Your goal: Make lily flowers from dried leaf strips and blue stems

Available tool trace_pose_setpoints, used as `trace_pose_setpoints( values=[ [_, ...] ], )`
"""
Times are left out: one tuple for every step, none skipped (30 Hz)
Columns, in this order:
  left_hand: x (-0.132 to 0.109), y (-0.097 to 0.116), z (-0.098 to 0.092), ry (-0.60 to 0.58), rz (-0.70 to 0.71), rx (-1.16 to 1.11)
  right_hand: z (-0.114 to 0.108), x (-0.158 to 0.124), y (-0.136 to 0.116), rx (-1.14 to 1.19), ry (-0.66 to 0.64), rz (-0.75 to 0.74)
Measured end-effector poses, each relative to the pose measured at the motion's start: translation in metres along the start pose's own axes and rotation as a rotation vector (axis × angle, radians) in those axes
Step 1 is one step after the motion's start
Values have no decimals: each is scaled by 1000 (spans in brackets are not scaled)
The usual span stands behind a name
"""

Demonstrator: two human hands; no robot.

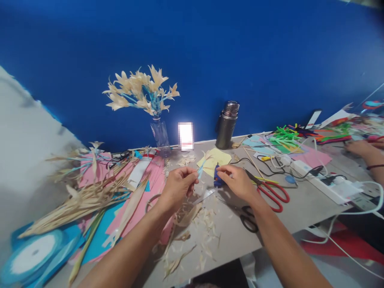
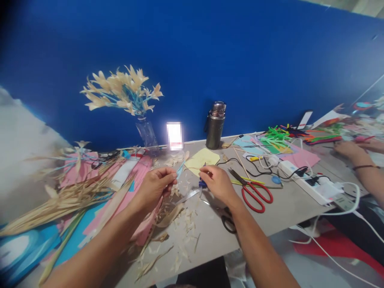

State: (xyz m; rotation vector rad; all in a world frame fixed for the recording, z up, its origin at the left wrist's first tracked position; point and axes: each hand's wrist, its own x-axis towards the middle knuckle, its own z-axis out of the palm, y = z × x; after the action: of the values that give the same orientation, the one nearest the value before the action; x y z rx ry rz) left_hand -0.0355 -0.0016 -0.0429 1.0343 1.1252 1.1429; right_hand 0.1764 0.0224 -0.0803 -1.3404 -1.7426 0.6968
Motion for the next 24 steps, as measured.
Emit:
trace_pose_setpoints(
  values=[
    [4,-1,-4,11,-6,-6,-4,-1,7,-217,-23,-31],
    [9,-1,-9,16,-17,-11,-6,-3,13,-393,-65,-62],
    [15,-1,-13,23,-31,-13,-8,-4,19,-526,-119,-86],
    [22,-1,-16,29,-50,-10,-10,-6,24,-620,-178,-108],
    [31,-1,-19,38,-71,-1,-10,-7,28,-682,-229,-126],
    [40,-2,-22,60,-93,10,-10,-8,31,-724,-265,-135],
    [50,-2,-23,85,-116,18,-11,-9,33,-755,-282,-137],
    [60,-4,-22,88,-137,21,-10,-9,34,-779,-282,-131],
    [71,-5,-21,81,-156,24,-10,-9,34,-801,-275,-123],
    [80,-8,-18,68,-179,26,-10,-8,34,-821,-266,-114],
    [89,-11,-15,47,-205,27,-10,-7,34,-837,-260,-106],
    [96,-15,-11,25,-231,29,-10,-6,34,-847,-256,-99],
    [103,-18,-7,7,-257,31,-10,-4,34,-850,-257,-94],
    [108,-22,-3,-5,-279,34,-10,-4,35,-846,-258,-93],
    [112,-26,-1,-13,-296,37,-10,-3,36,-837,-258,-91],
    [115,-29,1,-16,-308,40,-11,-3,37,-825,-255,-92],
    [117,-32,2,-15,-315,42,-12,-3,38,-811,-247,-96],
    [118,-34,2,-11,-317,43,-15,-4,40,-790,-235,-105],
    [118,-36,1,-6,-314,43,-18,-5,42,-759,-219,-118],
    [119,-38,0,0,-309,42,-23,-6,44,-715,-199,-132],
    [118,-39,-1,6,-301,40,-29,-8,47,-649,-177,-146],
    [118,-40,-1,11,-294,39,-36,-9,49,-559,-156,-157],
    [118,-41,-2,15,-285,37,-43,-10,52,-449,-128,-157],
    [117,-42,-2,19,-277,35,-49,-10,54,-322,-91,-140]
  ],
)
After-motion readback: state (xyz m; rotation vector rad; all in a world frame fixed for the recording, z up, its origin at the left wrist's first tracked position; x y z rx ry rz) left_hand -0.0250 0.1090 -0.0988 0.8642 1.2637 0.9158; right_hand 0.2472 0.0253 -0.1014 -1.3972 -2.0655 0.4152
